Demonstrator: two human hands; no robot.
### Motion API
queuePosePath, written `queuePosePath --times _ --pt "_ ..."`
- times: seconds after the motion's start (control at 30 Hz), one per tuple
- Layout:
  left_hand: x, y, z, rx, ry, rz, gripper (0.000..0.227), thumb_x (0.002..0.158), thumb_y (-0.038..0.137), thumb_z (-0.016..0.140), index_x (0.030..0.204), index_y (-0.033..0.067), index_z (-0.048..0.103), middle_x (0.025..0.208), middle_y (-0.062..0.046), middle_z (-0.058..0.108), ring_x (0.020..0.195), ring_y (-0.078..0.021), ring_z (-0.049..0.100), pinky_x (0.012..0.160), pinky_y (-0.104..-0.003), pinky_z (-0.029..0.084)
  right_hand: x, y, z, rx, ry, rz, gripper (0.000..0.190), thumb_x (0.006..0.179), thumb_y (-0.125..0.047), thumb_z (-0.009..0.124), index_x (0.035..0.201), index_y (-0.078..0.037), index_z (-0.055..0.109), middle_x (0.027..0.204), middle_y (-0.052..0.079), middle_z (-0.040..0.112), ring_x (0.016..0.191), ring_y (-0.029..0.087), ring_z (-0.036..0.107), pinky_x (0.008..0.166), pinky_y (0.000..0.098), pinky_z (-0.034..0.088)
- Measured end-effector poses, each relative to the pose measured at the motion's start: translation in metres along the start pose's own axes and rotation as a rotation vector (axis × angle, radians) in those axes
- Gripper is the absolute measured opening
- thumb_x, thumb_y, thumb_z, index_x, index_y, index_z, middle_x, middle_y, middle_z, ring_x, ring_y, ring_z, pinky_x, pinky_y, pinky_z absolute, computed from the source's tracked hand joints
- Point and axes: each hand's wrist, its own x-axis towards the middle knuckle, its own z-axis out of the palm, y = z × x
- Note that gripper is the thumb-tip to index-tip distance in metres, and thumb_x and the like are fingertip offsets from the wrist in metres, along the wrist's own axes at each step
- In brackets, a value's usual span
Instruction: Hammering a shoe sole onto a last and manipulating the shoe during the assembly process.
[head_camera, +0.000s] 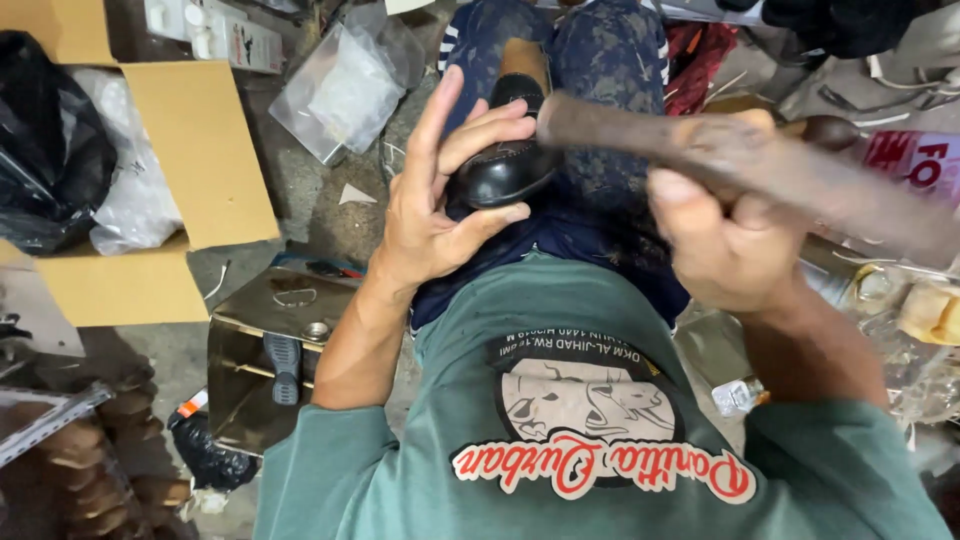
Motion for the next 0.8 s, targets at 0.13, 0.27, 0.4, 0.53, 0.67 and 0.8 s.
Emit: queuePosePath --times 0.13,0.27,0.4,0.53,0.67,0.8 --pt "-0.001 -0.002 -0.003 -0.013 -0.008 -0.003 0.101 0.093 0.005 0.085 0.165 0.0107 0.015 0.145 -0.015 0.069 0.152 -0.0311 0.059 0.143 -0.049 0.037 -0.006 0.0 0.014 -0.009 -0.053 0.141 0.023 0.099 0.007 0.061 0.12 0.014 0.063 0.088 0.01 0.052 0.065 0.017 0.041 0.061 0.0301 0.038" --pt "-0.008 -0.01 -0.002 -0.087 0.051 -0.027 0.104 0.091 0.003 0.086 0.166 0.012 0.015 0.142 -0.016 0.069 0.151 -0.0324 0.059 0.144 -0.052 0.034 -0.018 0.013 0.025 0.354 0.121 0.231 0.018 0.101 0.003 0.055 0.118 0.008 0.053 0.105 0.018 0.058 0.08 0.023 0.054 0.072 0.0317 0.047" --pt "-0.016 -0.02 -0.006 -0.161 0.079 -0.027 0.104 0.089 0.002 0.083 0.166 0.0115 0.014 0.142 -0.019 0.067 0.151 -0.0351 0.056 0.144 -0.055 0.03 -0.004 0.004 0.038 0.515 0.059 0.451 0.012 0.105 0.003 0.047 0.117 0.001 0.052 0.074 0.003 0.051 0.058 0.01 0.044 0.054 0.0226 0.042" --pt "-0.024 -0.02 -0.009 -0.205 0.112 -0.064 0.103 0.09 0.001 0.083 0.166 0.015 0.015 0.141 -0.019 0.067 0.15 -0.0361 0.057 0.145 -0.058 0.03 -0.019 0.025 0.049 0.718 0.293 0.49 0.013 0.105 -0.008 0.053 0.115 0.0 0.053 0.102 0.011 0.058 0.068 0.012 0.05 0.056 0.0244 0.045" --pt "-0.026 -0.034 -0.015 -0.26 0.166 -0.02 0.1 0.09 0.011 0.084 0.166 0.0136 0.018 0.139 -0.018 0.068 0.147 -0.036 0.058 0.143 -0.06 0.031 -0.007 0.035 0.052 0.559 0.128 0.625 0.013 0.108 -0.009 0.05 0.097 -0.003 0.053 0.074 0.002 0.051 0.06 0.009 0.046 0.055 0.0221 0.042" --pt "-0.03 -0.035 -0.021 -0.502 0.37 -0.083 0.108 0.088 0.034 0.088 0.166 0.0128 0.016 0.134 -0.017 0.069 0.144 -0.0369 0.061 0.135 -0.053 0.043 -0.023 0.055 0.027 0.663 0.047 0.849 0.015 0.109 -0.021 0.054 0.101 -0.008 0.052 0.067 0.0 0.047 0.052 0.008 0.04 0.045 0.0207 0.036"
